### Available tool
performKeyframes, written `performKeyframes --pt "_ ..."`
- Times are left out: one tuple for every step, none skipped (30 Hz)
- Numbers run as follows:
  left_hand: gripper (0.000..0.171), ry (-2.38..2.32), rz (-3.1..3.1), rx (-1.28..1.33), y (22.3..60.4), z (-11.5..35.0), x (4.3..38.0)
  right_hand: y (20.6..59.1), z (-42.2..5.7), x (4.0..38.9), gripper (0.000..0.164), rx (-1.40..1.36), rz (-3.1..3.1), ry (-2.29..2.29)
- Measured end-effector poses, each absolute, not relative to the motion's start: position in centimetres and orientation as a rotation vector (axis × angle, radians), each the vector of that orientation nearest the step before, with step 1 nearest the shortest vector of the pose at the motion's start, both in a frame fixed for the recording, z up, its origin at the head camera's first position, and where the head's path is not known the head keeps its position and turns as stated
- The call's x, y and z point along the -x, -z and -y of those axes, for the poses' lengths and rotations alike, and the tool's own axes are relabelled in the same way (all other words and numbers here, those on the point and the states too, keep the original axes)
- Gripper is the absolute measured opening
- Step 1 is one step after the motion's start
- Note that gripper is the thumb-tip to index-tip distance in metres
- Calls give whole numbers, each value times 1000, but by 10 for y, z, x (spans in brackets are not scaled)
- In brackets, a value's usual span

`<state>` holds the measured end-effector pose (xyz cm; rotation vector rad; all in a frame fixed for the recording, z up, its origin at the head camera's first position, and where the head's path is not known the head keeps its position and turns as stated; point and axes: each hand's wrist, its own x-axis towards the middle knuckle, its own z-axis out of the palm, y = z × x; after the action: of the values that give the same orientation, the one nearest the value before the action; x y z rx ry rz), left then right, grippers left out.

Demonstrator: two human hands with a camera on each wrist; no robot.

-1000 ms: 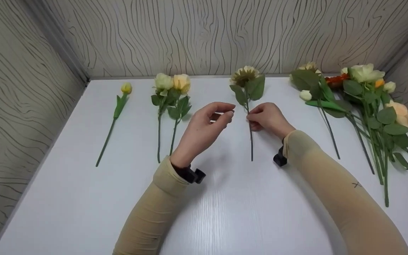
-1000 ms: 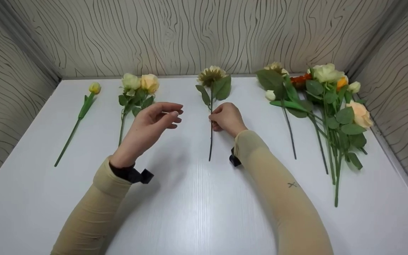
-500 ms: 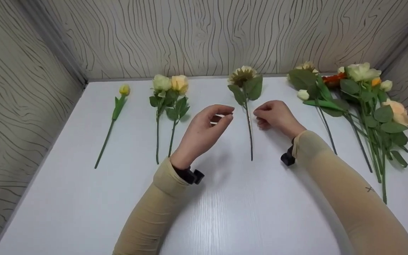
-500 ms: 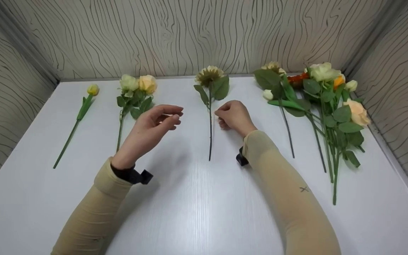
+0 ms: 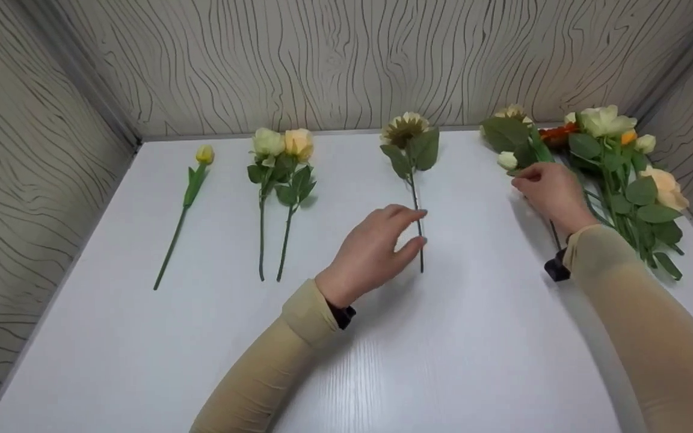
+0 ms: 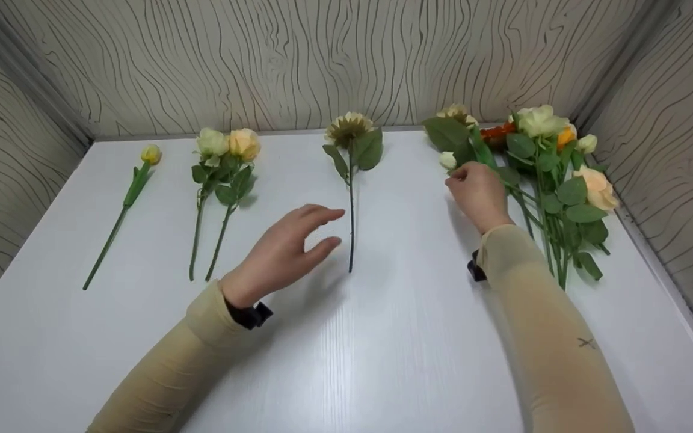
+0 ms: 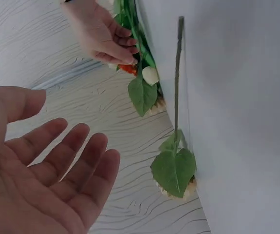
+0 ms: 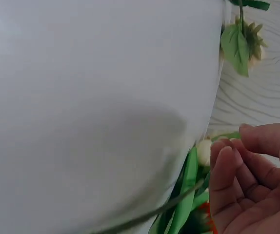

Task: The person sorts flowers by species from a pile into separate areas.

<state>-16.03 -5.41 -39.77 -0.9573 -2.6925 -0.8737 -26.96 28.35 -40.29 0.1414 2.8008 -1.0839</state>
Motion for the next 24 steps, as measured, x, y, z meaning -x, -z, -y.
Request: performKeyframes --pt "47 805 2701 1017 401 49 159 404 -290 269 42 -142 -2830 1056" --pt "50 742 2713 1081 404 44 157 404 -295 268 43 -146 -2844 1032" --pt "54 669 2728 1144 406 38 155 405 -300 267 44 -149 -2856 1011" --pt "58 589 2743 1203 408 32 153 405 -305 266 45 -158 -2854 998" --pt "61 516 2766 1255 409 26 151 406 -309 265 47 -166 -2848 990" --pt "64 444 2788 1300 410 19 150 406 -313 265 48 -172 -2844 976" --pt "66 363 2807 1336 410 12 150 407 -316 264 49 -176 -2842 963" --pt "67 286 2817 1365 411 4 150 407 -319 264 50 -181 -2842 947" --pt "68 208 2823 1384 411 -3 151 407 -322 264 49 -183 -2845 931" --pt "69 145 2832 1390 413 -10 153 407 -324 265 49 -180 -2849 916" --pt "69 100 2849 1392 414 -17 154 408 -325 265 49 -178 -2854 900" --pt "69 57 2855 1390 416 -24 156 408 -326 266 48 -178 -2851 886" --pt "69 28 2868 1387 418 -30 157 408 -327 267 48 -179 -2847 877" --pt "70 15 2889 1383 420 -37 159 408 -328 268 48 -183 -2842 868" --pt "70 8 2913 1380 422 -43 159 409 -328 269 48 -192 -2832 862" --pt "70 6 2935 1381 424 -48 160 409 -329 270 48 -198 -2824 856" --pt "71 9 2959 1384 426 -53 159 410 -328 271 48 -203 -2816 856" --pt "71 17 2978 1387 427 -57 159 411 -328 272 47 -203 -2814 857" --pt "71 38 3003 1390 428 -60 158 412 -328 273 45 -195 -2822 859" --pt "71 61 3019 1393 428 -62 157 413 -327 274 43 -187 -2832 863" --pt "71 81 3026 1401 428 -64 157 414 -326 275 40 -179 -2839 872" --pt "70 100 3034 1409 427 -64 156 415 -325 275 38 -173 -2841 887" --pt "70 125 3041 1415 426 -64 156 415 -324 276 36 -171 -2839 906" --pt "69 154 3049 1420 424 -64 156 415 -324 277 34 -167 -2838 922"
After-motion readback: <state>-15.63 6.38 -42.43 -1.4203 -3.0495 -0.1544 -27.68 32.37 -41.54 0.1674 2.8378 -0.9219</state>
